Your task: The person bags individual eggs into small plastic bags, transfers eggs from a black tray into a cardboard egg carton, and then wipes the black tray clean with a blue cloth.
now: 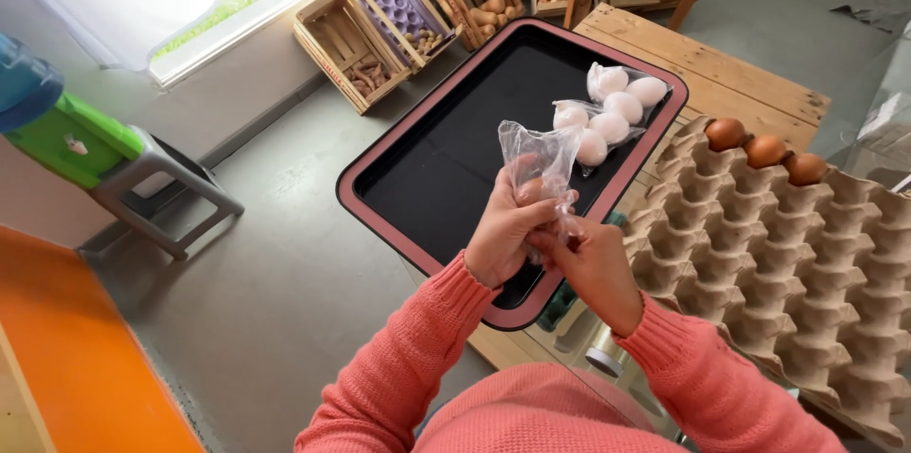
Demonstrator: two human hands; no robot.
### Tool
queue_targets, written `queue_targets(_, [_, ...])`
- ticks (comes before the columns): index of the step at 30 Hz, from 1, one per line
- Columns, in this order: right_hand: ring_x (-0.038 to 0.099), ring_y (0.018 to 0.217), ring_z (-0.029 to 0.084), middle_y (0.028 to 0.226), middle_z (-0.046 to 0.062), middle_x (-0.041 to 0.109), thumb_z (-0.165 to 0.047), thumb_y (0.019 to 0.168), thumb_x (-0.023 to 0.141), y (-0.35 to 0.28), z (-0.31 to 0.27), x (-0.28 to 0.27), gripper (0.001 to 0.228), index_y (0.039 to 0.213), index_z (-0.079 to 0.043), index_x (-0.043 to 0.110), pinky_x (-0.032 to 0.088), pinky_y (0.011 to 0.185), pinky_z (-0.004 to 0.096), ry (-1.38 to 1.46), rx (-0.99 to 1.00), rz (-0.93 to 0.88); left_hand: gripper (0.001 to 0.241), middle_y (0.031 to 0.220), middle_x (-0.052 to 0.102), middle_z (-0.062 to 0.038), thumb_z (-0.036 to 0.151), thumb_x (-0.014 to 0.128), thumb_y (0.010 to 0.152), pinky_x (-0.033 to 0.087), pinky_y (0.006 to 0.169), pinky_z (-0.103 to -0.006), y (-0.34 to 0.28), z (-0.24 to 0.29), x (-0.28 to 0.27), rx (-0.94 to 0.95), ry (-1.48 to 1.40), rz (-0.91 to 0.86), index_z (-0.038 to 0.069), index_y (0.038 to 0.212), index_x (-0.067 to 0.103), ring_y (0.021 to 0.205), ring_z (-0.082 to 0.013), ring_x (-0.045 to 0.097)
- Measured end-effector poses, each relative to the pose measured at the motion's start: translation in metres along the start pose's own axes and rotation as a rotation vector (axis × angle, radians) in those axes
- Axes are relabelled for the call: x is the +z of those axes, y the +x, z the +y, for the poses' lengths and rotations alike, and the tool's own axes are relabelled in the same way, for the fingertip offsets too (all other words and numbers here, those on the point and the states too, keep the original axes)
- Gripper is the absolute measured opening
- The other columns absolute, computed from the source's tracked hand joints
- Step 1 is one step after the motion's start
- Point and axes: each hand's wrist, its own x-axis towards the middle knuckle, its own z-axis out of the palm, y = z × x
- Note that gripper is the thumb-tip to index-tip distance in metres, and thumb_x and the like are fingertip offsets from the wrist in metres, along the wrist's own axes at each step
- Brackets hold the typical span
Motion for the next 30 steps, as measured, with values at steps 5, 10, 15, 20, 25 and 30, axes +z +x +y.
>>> queue_targets(5, [0.05, 0.077, 0.021, 0.082, 0.007, 0.054, -0.035, 0.075, 0.079, 0.011, -0.011, -0.03, 0.043, 0.099, -0.007, 0.059, 0.043, 0.074, 0.034, -0.306, -0.452, 0.22, 0.054, 0.079, 0.044, 0.001, -0.015, 0.062, 0.073, 0.059, 0.059, -0.0304, 0.009, -0.001, -0.016, 0.006, 0.06, -0.064, 0.009, 0.119, 0.047, 0.089, -0.0274, 0.067])
queue_targets(10, [0.04, 0.125, 0.044, 0.126, 0.025, 0.044, -0.022, 0.083, 0.071, 0.022, -0.029, -0.03, 0.06, 0.13, 0.003, 0.043, 0.033, 0.103, 0.052, -0.278, -0.657, 0.009, 0.042, 0.079, 0.057, 0.0, -0.01, 0.06, 0.072, 0.057, 0.051, -0.0233, 0.012, -0.031, -0.033, -0.175, 0.261, -0.066, 0.008, 0.109, 0.061, 0.067, -0.0137, 0.065])
queue_targets(15, [0.048, 0.12, 0.034, 0.123, 0.016, 0.047, -0.014, 0.09, 0.06, 0.015, -0.014, -0.018, 0.042, 0.128, -0.004, 0.048, 0.038, 0.099, 0.045, -0.189, -0.488, -0.107, 0.025, 0.061, 0.053, 0.001, -0.002, 0.053, 0.073, 0.046, 0.04, -0.0247, 0.027, -0.05, -0.05, -0.147, 0.521, -0.069, 0.01, 0.087, 0.071, 0.054, -0.0088, 0.054])
queue_targets(20, [0.055, 0.097, 0.016, 0.099, 0.006, 0.054, -0.009, 0.083, 0.069, 0.012, -0.021, -0.016, 0.049, 0.128, -0.01, 0.05, 0.046, 0.086, 0.032, 0.093, -0.143, -0.065, 0.025, 0.051, 0.057, -0.005, 0.006, 0.046, 0.076, 0.049, 0.051, -0.0341, 0.012, -0.025, -0.028, -0.008, 1.006, -0.031, 0.015, 0.071, 0.068, 0.053, -0.021, 0.059])
queue_targets(25, [0.058, 0.075, 0.005, 0.09, 0.0, 0.059, -0.008, 0.079, 0.072, 0.021, 0.004, -0.015, 0.05, 0.124, -0.011, 0.052, 0.053, 0.066, 0.02, 0.547, 0.184, 0.023, 0.03, 0.043, 0.054, -0.004, -0.002, 0.045, 0.076, 0.045, 0.042, -0.0274, 0.029, -0.04, -0.042, 0.159, 0.883, -0.051, 0.014, 0.057, 0.063, 0.046, -0.0094, 0.054])
queue_targets(30, [0.053, 0.09, 0.019, 0.102, 0.008, 0.04, -0.014, 0.093, 0.054, 0.037, 0.007, -0.054, 0.029, 0.121, -0.008, 0.052, 0.051, 0.082, 0.028, 0.88, 0.452, 0.068, 0.025, 0.041, 0.048, -0.008, -0.004, 0.038, 0.07, 0.043, 0.036, -0.0279, 0.015, -0.017, -0.027, 0.098, 0.748, 0.05, 0.006, 0.055, 0.054, 0.033, -0.0158, 0.051])
